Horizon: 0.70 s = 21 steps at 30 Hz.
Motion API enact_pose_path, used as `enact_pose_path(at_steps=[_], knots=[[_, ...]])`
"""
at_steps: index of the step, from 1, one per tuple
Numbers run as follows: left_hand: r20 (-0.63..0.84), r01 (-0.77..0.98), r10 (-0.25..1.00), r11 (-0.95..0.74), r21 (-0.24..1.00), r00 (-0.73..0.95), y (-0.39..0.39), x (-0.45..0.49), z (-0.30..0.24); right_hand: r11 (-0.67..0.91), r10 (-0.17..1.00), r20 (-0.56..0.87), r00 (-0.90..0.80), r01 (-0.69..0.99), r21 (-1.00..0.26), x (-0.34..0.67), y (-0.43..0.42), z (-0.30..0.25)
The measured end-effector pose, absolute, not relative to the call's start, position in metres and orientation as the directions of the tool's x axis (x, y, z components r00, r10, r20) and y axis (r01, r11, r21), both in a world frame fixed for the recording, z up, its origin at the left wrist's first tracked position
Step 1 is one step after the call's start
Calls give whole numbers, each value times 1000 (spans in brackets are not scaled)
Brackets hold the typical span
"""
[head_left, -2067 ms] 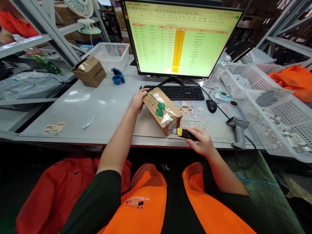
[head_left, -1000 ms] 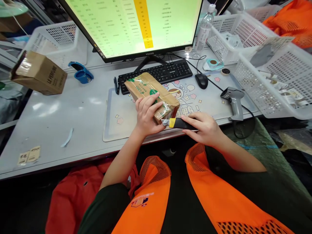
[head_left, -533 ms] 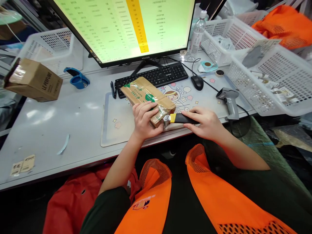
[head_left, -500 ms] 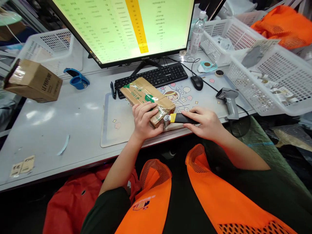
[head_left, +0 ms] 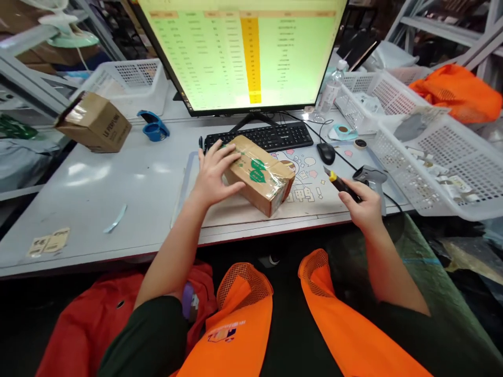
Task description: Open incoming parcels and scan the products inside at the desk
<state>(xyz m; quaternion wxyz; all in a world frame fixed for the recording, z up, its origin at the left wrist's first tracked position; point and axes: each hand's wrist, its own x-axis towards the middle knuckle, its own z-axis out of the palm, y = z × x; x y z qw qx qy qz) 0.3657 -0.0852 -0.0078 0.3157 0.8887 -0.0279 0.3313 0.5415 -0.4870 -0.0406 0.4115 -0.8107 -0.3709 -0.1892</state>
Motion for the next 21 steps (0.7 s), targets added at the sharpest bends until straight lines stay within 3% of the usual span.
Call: enact_pose_path(at_steps=[5,10,16,21], knots=[[738,-157,302,-862,482,604,-121,364,-33,-330,489,652,579,815,-476,521,-475,-3],[855,-13,244,-960,281,457,-198,359,-52,-331,756,505,417,909,-255,492,-432,54],[829,18,297,-944,328,474,-195,365,-56,-310,876,397,272,950,34,491,-392,76],[859,-29,255,-954,298,445,-191,369,-59,-365,914,247,320,917,160,483,-376,94]])
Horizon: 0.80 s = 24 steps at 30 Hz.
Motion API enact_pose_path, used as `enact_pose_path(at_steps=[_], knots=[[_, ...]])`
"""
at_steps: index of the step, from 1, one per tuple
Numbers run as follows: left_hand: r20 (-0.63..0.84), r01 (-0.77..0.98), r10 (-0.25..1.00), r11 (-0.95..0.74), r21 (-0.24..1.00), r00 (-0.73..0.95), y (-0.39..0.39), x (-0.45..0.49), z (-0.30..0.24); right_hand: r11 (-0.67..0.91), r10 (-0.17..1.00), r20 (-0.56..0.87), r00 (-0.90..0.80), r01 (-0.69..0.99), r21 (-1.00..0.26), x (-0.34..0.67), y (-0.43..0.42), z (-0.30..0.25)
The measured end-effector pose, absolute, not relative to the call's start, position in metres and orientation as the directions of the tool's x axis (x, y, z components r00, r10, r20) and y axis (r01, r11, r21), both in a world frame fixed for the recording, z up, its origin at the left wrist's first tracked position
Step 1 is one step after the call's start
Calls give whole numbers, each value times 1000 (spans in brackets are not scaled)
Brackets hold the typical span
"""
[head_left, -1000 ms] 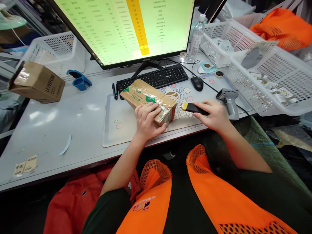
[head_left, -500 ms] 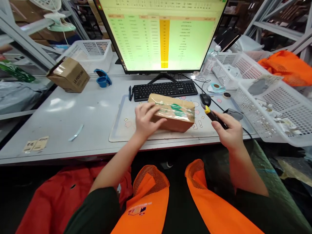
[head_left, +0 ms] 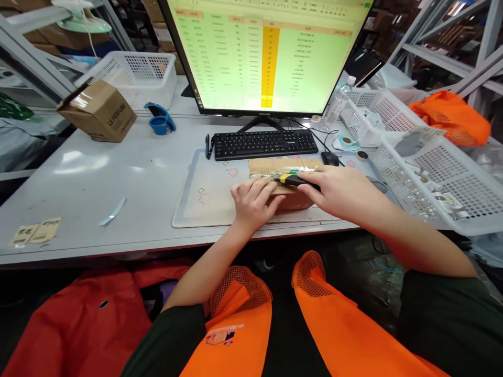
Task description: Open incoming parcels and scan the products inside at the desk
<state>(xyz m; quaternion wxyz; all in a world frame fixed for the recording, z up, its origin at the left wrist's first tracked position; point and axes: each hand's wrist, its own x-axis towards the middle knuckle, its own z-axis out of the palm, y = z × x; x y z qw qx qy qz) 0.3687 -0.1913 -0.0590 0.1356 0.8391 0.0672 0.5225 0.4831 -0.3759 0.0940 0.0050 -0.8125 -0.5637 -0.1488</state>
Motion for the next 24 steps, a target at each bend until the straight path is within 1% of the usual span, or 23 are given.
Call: enact_pose_path(at_steps=[4,6,8,10,12,13,14,15,16,17,19,20,21,22,24], knots=[[889,28,207,-976,214,408,-192,369,-56,-432,900,45,434,871,236,468,-362,121],[875,50,216,-975,216,434,-192,368,-54,-475,866,-24,500,835,279,470,-361,133],[847,50,237,-969,243,475,-191,366,-53,-532,816,-62,575,789,308,482,-370,140],[837,41,246,-965,260,488,-191,363,-53,-625,725,-70,685,696,353,506,-390,138],[847,37,244,-966,257,473,-191,361,-52,-715,576,-139,806,579,392,534,-420,129],[850,40,241,-967,252,468,-191,360,-52,-745,505,-199,840,541,392,548,-437,124],[851,43,235,-969,244,470,-191,360,-50,-765,461,-259,849,528,368,559,-453,119],[850,45,225,-972,231,476,-192,360,-49,-781,453,-291,843,533,325,566,-467,115],[851,45,208,-976,213,482,-193,360,-47,-796,475,-271,837,540,274,569,-479,112],[855,43,186,-981,190,485,-193,361,-45,-807,512,-194,837,546,225,566,-486,111],[860,44,149,-988,147,487,-195,362,-40,-808,580,26,814,571,145,549,-486,112],[858,48,142,-990,136,494,-196,363,-38,-782,622,111,775,613,112,535,-479,114],[854,52,141,-990,133,502,-196,364,-37,-738,673,167,720,669,88,521,-468,115],[848,56,147,-989,138,510,-197,364,-37,-677,730,192,656,732,73,508,-454,116],[833,68,175,-984,164,524,-197,364,-37,-554,825,181,535,829,72,487,-423,117]])
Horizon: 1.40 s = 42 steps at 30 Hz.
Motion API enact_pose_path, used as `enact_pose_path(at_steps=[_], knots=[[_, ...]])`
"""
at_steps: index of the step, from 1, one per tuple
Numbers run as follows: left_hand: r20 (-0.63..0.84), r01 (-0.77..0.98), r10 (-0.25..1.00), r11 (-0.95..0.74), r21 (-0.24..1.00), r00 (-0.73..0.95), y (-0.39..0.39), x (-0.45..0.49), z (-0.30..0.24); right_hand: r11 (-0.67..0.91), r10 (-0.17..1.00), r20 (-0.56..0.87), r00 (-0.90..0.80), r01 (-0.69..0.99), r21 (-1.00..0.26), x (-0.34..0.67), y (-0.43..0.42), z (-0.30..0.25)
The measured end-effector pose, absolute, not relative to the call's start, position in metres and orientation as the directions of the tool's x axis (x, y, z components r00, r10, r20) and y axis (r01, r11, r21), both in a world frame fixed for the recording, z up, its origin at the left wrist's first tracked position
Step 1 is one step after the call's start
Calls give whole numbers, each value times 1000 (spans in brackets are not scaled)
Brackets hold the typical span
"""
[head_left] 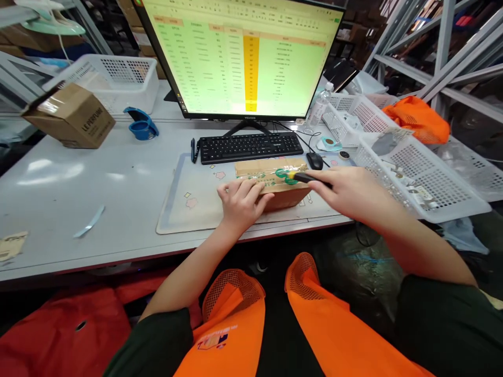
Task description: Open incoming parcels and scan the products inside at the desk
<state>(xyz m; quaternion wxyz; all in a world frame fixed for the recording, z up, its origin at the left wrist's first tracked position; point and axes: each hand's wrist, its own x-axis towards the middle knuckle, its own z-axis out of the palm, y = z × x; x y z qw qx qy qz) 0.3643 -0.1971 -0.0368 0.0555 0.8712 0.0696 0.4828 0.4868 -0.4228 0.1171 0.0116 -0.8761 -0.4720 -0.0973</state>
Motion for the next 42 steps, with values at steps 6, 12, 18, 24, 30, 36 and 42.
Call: enact_pose_path(at_steps=[6,12,18,24,30,36,42], knots=[[771,97,281,-956,277,571,-200,365,-40,-475,880,61,471,874,103,486,-369,121],[777,84,293,-951,299,557,-202,364,-41,-519,852,-2,523,846,123,504,-373,130],[799,71,286,-953,294,528,-200,365,-46,-656,705,-136,696,713,249,523,-409,147],[733,75,266,-956,284,625,-202,357,-21,-830,367,-257,894,439,345,577,-462,104],[433,-153,-34,-958,244,901,-176,419,59,-860,510,-111,853,501,-100,594,-448,-5],[-52,-106,-136,-917,384,989,-165,481,89,-593,534,181,826,518,-616,571,-425,-33],[1,-155,-157,-979,135,988,-197,469,85,-266,530,341,777,533,-803,530,-392,-11]])
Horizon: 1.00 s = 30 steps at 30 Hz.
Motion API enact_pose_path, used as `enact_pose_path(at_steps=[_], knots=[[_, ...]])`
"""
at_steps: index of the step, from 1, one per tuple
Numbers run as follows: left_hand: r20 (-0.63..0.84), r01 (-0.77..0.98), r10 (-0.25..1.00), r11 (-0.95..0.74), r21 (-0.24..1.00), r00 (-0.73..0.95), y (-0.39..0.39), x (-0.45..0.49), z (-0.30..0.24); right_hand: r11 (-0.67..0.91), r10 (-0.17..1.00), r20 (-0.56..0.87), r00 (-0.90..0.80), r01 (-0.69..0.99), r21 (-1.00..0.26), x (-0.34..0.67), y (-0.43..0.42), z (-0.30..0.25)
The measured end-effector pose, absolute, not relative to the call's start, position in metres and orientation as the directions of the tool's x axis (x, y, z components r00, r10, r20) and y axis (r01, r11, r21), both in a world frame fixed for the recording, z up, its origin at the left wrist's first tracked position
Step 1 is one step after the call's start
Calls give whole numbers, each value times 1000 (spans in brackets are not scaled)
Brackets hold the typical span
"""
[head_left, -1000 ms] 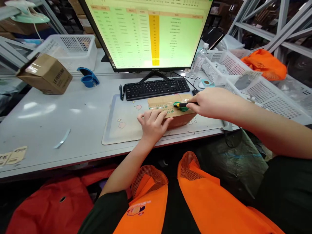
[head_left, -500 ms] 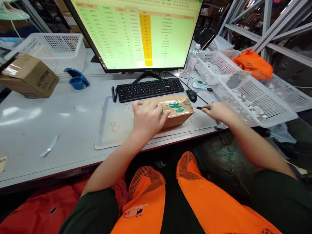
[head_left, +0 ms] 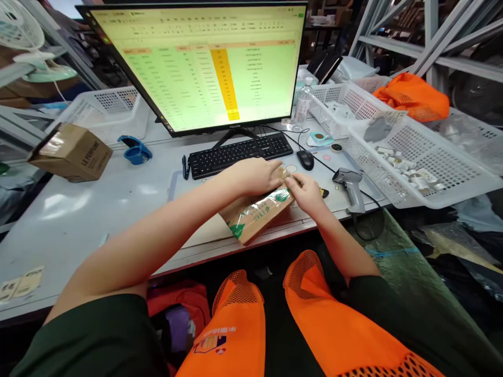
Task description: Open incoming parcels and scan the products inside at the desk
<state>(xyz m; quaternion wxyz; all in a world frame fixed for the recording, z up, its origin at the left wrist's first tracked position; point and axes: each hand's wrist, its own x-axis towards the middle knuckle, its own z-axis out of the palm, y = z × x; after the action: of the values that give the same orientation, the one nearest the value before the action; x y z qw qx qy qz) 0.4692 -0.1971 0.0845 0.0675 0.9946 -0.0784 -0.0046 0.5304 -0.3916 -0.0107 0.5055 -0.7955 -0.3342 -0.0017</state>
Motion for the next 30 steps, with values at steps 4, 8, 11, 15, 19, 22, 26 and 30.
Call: enact_pose_path(at_steps=[4,8,11,15,19,22,26,30], knots=[[91,-257,-242,-938,235,966,-203,478,67,-246,523,433,735,616,-748,522,-377,-8],[226,-287,-209,-868,406,952,-195,491,54,-179,461,504,730,633,-753,521,-371,-11],[294,-366,-255,-824,433,921,-186,500,50,-93,402,558,726,639,-764,522,-365,-13],[269,-313,-194,-791,525,943,-178,506,49,47,415,509,754,541,-840,526,-355,-20],[189,-135,-4,-716,685,982,-179,500,53,156,335,550,765,530,-833,524,-348,-32],[98,-64,7,-712,699,995,-184,492,60,196,218,614,759,582,-789,518,-345,-39],[108,36,98,-881,472,989,-195,476,75,217,159,638,753,604,-767,516,-347,-39],[154,123,148,-979,163,977,-206,459,89,142,358,572,739,562,-815,519,-357,-23]])
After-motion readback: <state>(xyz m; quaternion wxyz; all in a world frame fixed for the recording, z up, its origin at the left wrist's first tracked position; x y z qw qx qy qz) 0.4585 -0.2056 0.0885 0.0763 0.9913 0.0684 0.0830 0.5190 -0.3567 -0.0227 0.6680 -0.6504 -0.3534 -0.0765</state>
